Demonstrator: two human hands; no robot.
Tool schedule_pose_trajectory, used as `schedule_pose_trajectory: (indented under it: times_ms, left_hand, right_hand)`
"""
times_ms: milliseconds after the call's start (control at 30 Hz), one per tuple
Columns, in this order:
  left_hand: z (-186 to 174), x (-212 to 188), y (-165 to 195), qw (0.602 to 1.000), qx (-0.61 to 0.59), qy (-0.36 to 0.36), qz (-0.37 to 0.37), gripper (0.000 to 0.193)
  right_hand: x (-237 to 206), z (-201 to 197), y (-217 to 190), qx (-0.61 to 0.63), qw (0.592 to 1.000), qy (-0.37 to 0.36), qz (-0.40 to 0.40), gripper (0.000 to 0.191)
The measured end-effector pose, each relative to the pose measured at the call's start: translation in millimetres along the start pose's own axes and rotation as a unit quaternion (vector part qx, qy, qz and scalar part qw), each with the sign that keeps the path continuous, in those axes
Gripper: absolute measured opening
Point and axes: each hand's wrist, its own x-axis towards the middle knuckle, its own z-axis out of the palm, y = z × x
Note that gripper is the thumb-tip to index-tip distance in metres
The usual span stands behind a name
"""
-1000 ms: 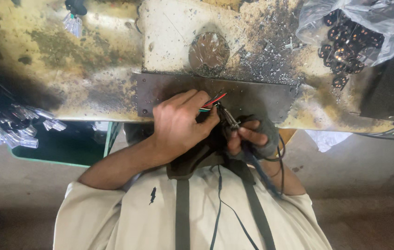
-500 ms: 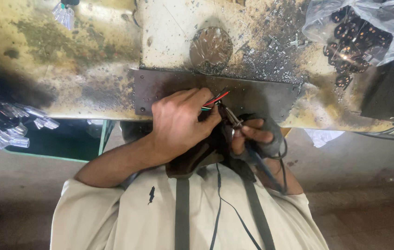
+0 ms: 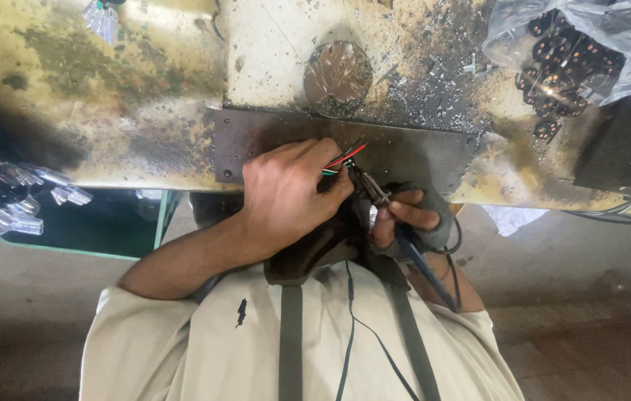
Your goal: The person uses a soldering iron to attach small black plastic connectors to the ends of red and green wires. They repeatedly pick up a wire, apply solder to the connector, and place the finished assembly on the workbench.
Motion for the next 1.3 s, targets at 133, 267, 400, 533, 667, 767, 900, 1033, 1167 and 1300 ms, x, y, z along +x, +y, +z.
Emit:
schedule_pose_trajectory:
  times_ms: [133, 267, 400, 533, 667, 767, 900, 1033, 1167, 1300]
  left_hand:
    - [1, -1, 0, 1.0, 0.003, -0.003, -0.003, 0.019]
    - [1, -1, 0, 1.0, 0.004, 0.002, 0.001, 0.019]
    - [0, -1, 0, 1.0, 0.002, 0.001, 0.009, 0.019]
    - [-1, -2, 2, 1.0, 0.01, -0.004, 0.009, 0.018]
    - [-2, -3, 2, 1.0, 0.006, -0.005, 0.028, 0.017]
    - [-3, -5, 0, 0.999, 0.003, -0.003, 0.036, 0.018]
    - [-2, -6, 0, 0.999, 0.009, -0.011, 0.039, 0.018]
    - [-4, -4, 0, 0.999, 0.01, -0.017, 0.051, 0.023]
    - [-5, -1, 3, 0.999, 0.006, -0.015, 0.047, 0.024]
    - [-7, 0, 6, 1.0, 0.006, 0.008, 0.019, 0.024]
  right_hand:
    - [-16, -7, 13, -0.054, 0.993, -0.043, -0.091, 0.029]
    - [-33, -12, 26, 0.203, 0.945, 0.031, 0.256, 0.019]
    - [-22, -16, 27, -0.083, 0.977, -0.094, -0.17, 0.024]
    - [-11, 1, -1, -0.003, 0.999, 0.025, 0.028, 0.025]
    - [7, 10, -19, 0.052, 0.999, 0.01, 0.014, 0.036]
    - [19, 4, -25, -0.003, 0.998, -0.054, 0.021, 0.035]
    - [34, 5, -34, 0.064, 0.991, -0.056, 0.107, 0.02]
    - [57, 19, -39, -0.008, 0.995, -0.042, 0.095, 0.031]
    - [66, 27, -39, -0.086, 0.992, -0.086, 0.023, 0.018]
    - [59, 26, -31, 0.014, 0.993, -0.076, 0.091, 0.014]
